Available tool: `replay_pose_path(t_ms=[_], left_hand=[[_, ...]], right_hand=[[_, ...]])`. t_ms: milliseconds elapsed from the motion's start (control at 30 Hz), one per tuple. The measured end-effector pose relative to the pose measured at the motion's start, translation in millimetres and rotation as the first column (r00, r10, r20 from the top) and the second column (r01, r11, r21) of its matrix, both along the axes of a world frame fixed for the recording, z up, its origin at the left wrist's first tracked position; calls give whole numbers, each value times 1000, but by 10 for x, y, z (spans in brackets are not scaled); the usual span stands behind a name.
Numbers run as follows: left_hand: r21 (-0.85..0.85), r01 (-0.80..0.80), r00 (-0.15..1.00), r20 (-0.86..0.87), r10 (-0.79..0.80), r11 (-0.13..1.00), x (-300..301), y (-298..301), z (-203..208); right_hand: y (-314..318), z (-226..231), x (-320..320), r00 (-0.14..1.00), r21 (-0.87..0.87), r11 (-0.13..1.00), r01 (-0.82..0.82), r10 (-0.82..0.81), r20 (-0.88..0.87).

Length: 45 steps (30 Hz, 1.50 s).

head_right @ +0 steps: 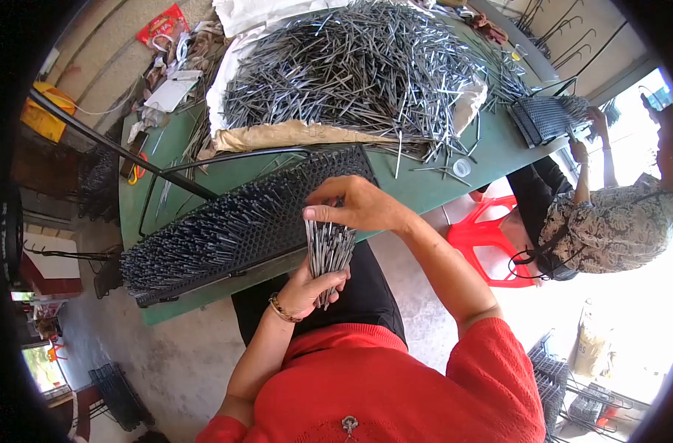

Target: Inserting small metal pins into a black brush-like board at a manual assembly station.

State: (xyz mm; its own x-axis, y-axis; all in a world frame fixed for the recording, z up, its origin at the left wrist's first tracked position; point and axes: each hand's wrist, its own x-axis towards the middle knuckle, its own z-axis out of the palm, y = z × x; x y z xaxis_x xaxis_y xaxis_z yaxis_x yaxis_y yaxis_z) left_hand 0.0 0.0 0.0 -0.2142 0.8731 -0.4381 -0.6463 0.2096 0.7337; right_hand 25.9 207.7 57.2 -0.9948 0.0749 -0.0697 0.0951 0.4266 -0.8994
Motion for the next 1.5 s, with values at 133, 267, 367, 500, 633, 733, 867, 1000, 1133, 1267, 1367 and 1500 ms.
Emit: replay_pose_path(t_ms=[133,267,367,500,633,733,867,1000,1133,1267,1367,1500], left_hand=[[59,5,1000,0,-5,998,-9,16,14],[44,14,1000,-17,-13,999,-34,7,-7],[57,26,1000,-1,-26,998,-44,18,-11],[60,45,998,32,-47,997,-41,5,-84],[22,26,991,127,-29,999,-1,-5,-119],[22,37,989,143,-39,999,9,4,-123],[18,50,986,158,-53,999,8,8,-118],[25,73,984,162,-76,997,-1,9,-118],[6,59,986,157,-59,998,9,24,-77],[-20,51,986,163,-47,999,7,28,-72],[-17,60,986,155,-56,998,1,28,-74],[-6,65,986,157,-64,998,0,24,-97]], right_hand=[[-31,-33,-14,997,-129,989,-77,78,3],[-71,-88,-21,995,-357,932,71,-40,93],[-57,-121,-21,989,-433,890,145,-126,71],[109,-3,-94,968,-459,863,212,-251,-25],[262,62,-232,898,-248,903,350,-399,-186],[354,-6,-349,860,-148,902,406,-432,-271],[314,-32,-412,858,-106,903,416,-428,-283],[307,-63,-434,865,24,917,399,-367,-343],[309,-87,-441,853,15,923,385,-349,-389],[294,-124,-462,792,39,919,393,-317,-522],[285,-132,-474,776,38,924,380,-296,-557],[287,-168,-500,763,89,925,369,-248,-597]])
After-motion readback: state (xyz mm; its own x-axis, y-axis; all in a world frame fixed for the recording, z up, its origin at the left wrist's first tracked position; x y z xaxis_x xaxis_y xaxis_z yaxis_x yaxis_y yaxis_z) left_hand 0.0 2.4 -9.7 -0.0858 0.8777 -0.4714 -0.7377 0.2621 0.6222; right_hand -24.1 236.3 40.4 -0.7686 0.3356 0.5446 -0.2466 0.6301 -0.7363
